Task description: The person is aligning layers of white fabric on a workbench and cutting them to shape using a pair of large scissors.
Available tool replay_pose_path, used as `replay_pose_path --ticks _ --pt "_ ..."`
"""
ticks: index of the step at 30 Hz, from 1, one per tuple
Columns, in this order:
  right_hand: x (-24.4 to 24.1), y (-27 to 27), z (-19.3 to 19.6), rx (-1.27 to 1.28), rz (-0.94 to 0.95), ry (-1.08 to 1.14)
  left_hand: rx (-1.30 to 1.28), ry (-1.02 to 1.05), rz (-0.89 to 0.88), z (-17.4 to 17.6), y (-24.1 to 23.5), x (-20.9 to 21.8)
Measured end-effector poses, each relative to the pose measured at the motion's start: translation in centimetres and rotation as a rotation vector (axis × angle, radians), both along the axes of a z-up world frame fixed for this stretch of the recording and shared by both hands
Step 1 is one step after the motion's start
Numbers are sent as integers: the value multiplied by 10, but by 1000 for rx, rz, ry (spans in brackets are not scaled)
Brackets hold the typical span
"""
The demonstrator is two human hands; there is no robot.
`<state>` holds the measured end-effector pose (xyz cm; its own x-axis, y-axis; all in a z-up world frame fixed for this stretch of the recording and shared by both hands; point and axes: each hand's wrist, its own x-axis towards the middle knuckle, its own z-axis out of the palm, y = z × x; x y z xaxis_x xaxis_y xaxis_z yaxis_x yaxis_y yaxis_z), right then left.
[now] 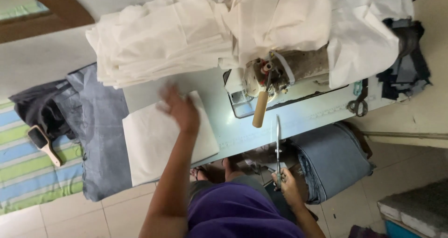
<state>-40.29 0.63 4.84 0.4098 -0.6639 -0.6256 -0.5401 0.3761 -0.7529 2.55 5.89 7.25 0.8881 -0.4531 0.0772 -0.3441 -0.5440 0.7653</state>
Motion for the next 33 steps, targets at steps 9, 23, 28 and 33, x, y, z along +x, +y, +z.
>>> replay_pose_path --ticks 9,23,28,33 --pt "-18 7 1 -16 190 78 596 -263 -520 -81 60 -31" --pt "-42 55 -25 -5 500 158 358 -251 -1047 -101 28 -73" --pt "4 59 -21 91 418 72 420 -95 -1065 -98 24 -71" --pt "12 47 -32 174 373 -19 364 -101 -496 -58 63 -79"
